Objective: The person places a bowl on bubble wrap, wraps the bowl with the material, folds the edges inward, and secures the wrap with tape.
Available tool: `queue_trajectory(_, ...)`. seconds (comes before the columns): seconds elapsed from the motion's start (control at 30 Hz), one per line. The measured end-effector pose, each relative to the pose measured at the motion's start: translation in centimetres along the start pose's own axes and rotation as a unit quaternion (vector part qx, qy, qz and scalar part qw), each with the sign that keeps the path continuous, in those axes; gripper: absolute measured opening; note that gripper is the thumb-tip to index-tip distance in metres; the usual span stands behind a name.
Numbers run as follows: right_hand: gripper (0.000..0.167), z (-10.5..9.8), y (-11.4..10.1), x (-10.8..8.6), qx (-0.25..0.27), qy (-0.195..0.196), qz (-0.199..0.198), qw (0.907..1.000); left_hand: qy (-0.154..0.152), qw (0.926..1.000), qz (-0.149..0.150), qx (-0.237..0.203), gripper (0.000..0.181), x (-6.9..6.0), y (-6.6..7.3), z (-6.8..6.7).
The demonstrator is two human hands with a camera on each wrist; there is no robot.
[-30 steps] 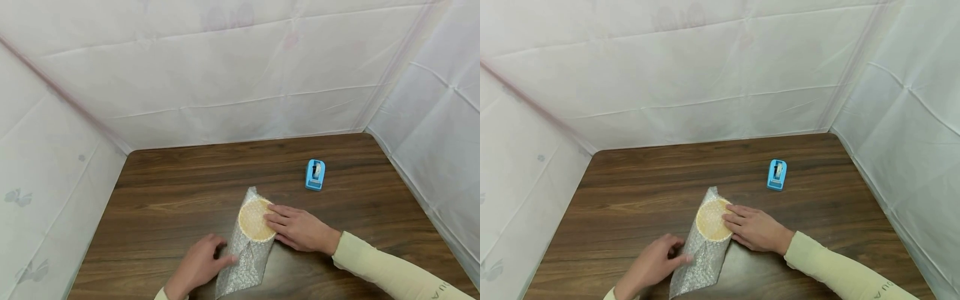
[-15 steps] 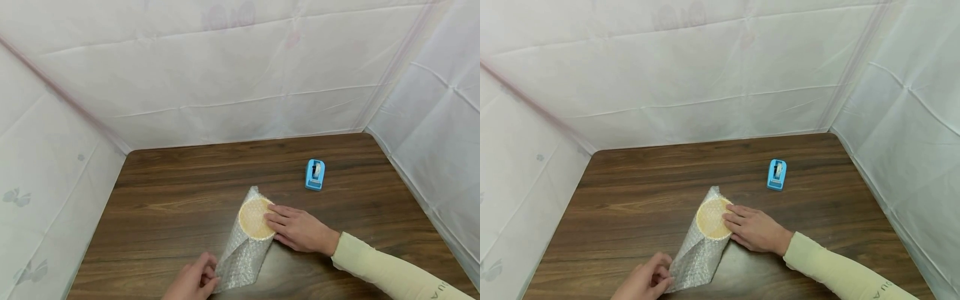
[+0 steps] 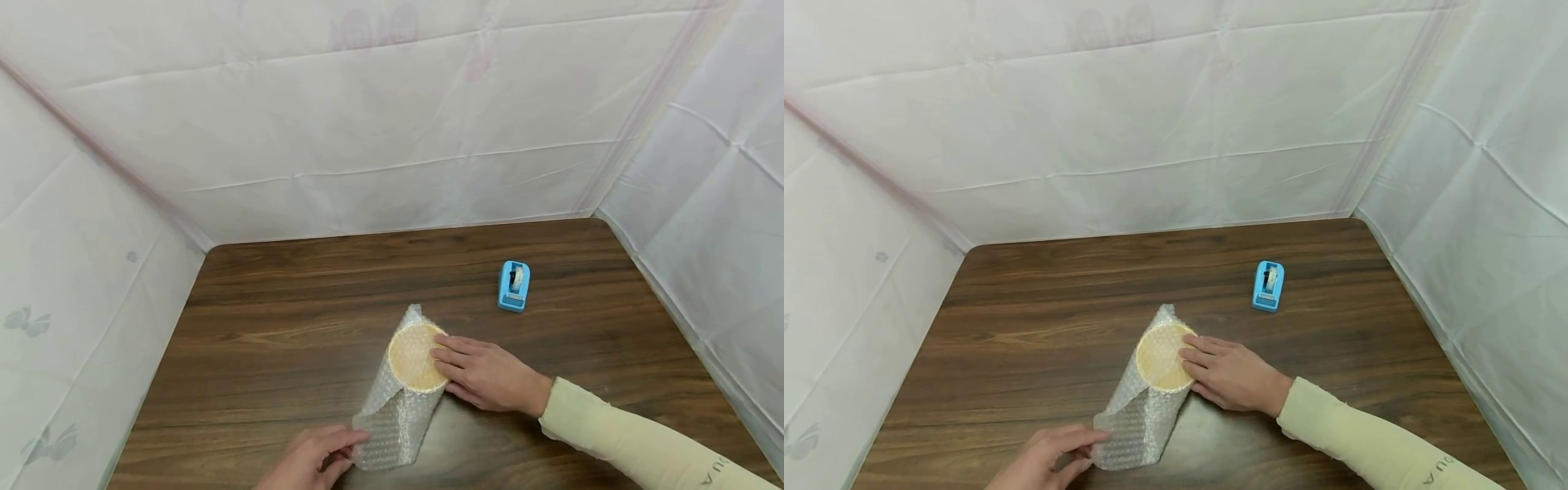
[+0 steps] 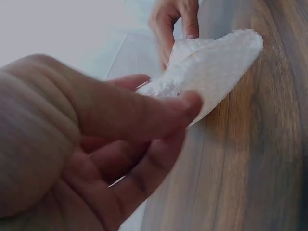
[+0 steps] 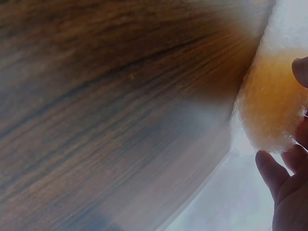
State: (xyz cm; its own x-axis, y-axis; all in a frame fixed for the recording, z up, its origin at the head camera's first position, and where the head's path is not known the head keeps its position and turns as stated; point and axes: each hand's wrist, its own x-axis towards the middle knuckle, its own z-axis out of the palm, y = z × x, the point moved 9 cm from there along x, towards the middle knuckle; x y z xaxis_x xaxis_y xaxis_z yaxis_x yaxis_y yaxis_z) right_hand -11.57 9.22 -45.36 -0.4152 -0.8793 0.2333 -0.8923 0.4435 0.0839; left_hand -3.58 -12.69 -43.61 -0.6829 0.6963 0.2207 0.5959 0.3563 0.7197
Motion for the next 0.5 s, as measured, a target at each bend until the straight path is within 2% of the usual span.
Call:
queue_trajectory(0.1, 0.043, 0.0, -0.2, 0.2, -0.009, 0.000, -0.006, 0.9999, 0.037, 0.9983, -0.011, 0.044, 0.027, 0.7, 0.6, -0.8)
queue_trajectory(0.2, 0.043, 0.1, -0.3, 0.3, -0.016, -0.002, -0.009, 0.9998, 0.086, 0.9927, 0.013, 0.083, 0.013, 1.3, 1.4, -1.5)
queue_trajectory(0.3, 0.040, 0.2, -0.4, 0.4, -0.023, -0.009, -0.018, 0.9995, 0.134, 0.9820, 0.036, 0.128, 0.005, 1.8, 2.0, -2.2)
queue_trajectory(0.33, 0.039, 0.2, -0.5, 0.5, -0.025, -0.013, -0.020, 0.9994, 0.144, 0.9792, 0.036, 0.139, 0.001, 1.9, 2.0, -2.4)
queue_trajectory(0.4, 0.037, 0.3, -0.6, 0.5, -0.029, -0.017, -0.027, 0.9990, 0.155, 0.9764, 0.026, 0.148, 0.004, 2.3, 2.0, -2.7)
queue_trajectory(0.5, 0.035, 0.3, -0.7, 0.6, -0.036, -0.017, -0.033, 0.9987, 0.164, 0.9760, 0.020, 0.142, 0.006, 3.2, 1.7, -3.0)
